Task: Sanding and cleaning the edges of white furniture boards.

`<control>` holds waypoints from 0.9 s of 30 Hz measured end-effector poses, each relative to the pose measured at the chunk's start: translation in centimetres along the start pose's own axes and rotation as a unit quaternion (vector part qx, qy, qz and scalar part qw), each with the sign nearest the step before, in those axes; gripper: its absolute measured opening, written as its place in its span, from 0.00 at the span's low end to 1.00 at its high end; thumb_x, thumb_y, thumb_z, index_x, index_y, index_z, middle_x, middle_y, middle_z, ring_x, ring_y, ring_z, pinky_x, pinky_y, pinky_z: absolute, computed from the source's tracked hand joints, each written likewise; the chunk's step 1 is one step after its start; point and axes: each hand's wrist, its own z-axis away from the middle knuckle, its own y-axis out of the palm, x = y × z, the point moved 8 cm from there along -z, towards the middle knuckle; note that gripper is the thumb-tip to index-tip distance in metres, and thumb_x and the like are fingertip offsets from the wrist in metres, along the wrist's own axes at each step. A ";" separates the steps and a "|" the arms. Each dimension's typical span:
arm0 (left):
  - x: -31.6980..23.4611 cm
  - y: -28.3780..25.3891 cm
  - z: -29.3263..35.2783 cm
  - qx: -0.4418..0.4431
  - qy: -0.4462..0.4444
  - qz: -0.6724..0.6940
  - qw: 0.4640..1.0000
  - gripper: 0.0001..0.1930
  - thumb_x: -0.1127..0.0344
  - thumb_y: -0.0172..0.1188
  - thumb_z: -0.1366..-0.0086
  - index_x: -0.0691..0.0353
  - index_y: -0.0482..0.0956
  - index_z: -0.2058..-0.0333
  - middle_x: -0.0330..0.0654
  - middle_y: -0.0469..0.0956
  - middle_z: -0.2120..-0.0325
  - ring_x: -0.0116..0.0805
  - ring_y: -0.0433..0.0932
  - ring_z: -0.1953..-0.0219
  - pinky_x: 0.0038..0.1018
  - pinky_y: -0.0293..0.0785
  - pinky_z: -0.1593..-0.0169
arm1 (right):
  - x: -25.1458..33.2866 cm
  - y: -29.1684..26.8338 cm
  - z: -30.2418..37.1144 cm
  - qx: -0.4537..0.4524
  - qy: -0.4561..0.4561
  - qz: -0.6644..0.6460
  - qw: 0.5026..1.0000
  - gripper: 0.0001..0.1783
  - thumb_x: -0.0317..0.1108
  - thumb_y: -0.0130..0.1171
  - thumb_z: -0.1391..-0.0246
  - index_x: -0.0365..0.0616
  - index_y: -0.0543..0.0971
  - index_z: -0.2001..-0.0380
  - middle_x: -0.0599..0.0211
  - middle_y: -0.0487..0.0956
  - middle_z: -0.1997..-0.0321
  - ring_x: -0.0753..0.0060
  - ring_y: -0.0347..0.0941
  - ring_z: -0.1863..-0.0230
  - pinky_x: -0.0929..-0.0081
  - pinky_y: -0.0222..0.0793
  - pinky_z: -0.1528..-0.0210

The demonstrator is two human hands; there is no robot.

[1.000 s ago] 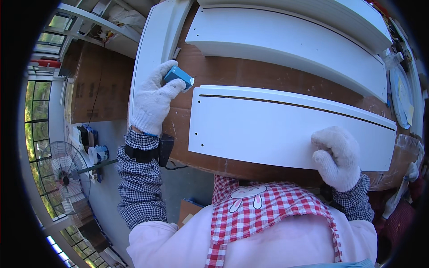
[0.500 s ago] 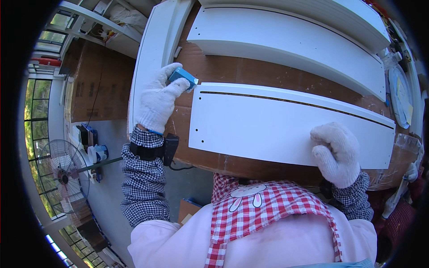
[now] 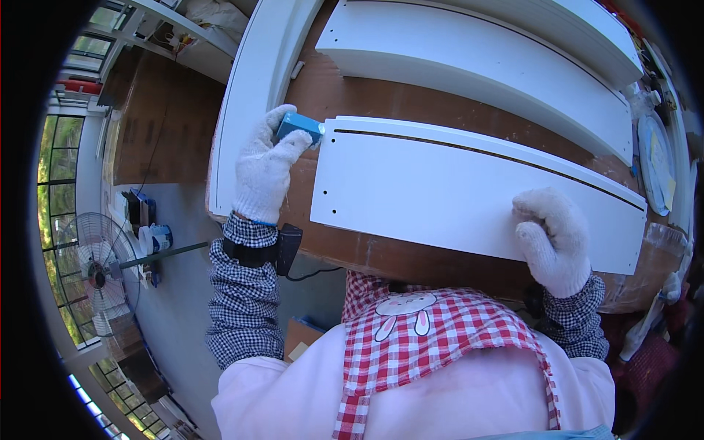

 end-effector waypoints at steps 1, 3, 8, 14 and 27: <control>0.5 -0.3 0.8 -0.003 0.007 -0.003 1.000 0.25 0.68 0.62 0.34 0.64 0.70 0.40 0.49 0.74 0.48 0.37 0.75 0.47 0.27 0.72 0.42 | 0.0 0.0 0.0 -0.004 -0.004 0.003 1.000 0.11 0.31 0.61 0.47 0.39 0.79 0.60 0.59 0.78 0.70 0.65 0.76 0.70 0.71 0.74 0.67; 1.3 -0.9 2.4 -0.011 0.005 0.000 1.000 0.25 0.71 0.63 0.37 0.64 0.70 0.41 0.47 0.74 0.50 0.35 0.75 0.48 0.27 0.74 0.44 | 0.1 0.0 0.1 -0.005 -0.009 0.006 1.000 0.12 0.31 0.61 0.47 0.39 0.79 0.60 0.60 0.78 0.70 0.65 0.76 0.70 0.71 0.73 0.67; 3.3 -2.9 7.3 -0.014 -0.014 0.004 1.000 0.26 0.74 0.63 0.40 0.64 0.71 0.42 0.45 0.75 0.50 0.33 0.75 0.49 0.27 0.75 0.45 | 0.0 0.0 0.1 -0.005 -0.008 0.017 1.000 0.11 0.31 0.60 0.46 0.39 0.79 0.60 0.60 0.78 0.70 0.65 0.75 0.69 0.71 0.73 0.66; 4.6 -4.4 10.9 -0.006 -0.019 0.065 0.998 0.26 0.77 0.61 0.41 0.67 0.70 0.42 0.45 0.78 0.54 0.32 0.77 0.52 0.27 0.75 0.46 | 0.2 0.1 0.2 -0.010 -0.018 0.039 0.999 0.11 0.31 0.60 0.45 0.39 0.79 0.59 0.60 0.78 0.70 0.66 0.75 0.68 0.72 0.72 0.66; 4.4 -2.5 9.0 -0.018 0.052 0.123 0.991 0.25 0.81 0.63 0.41 0.61 0.71 0.44 0.43 0.76 0.51 0.34 0.76 0.47 0.28 0.75 0.42 | -0.2 0.2 0.3 -0.018 0.002 0.005 1.000 0.11 0.29 0.61 0.44 0.38 0.79 0.58 0.59 0.79 0.69 0.66 0.76 0.69 0.72 0.73 0.66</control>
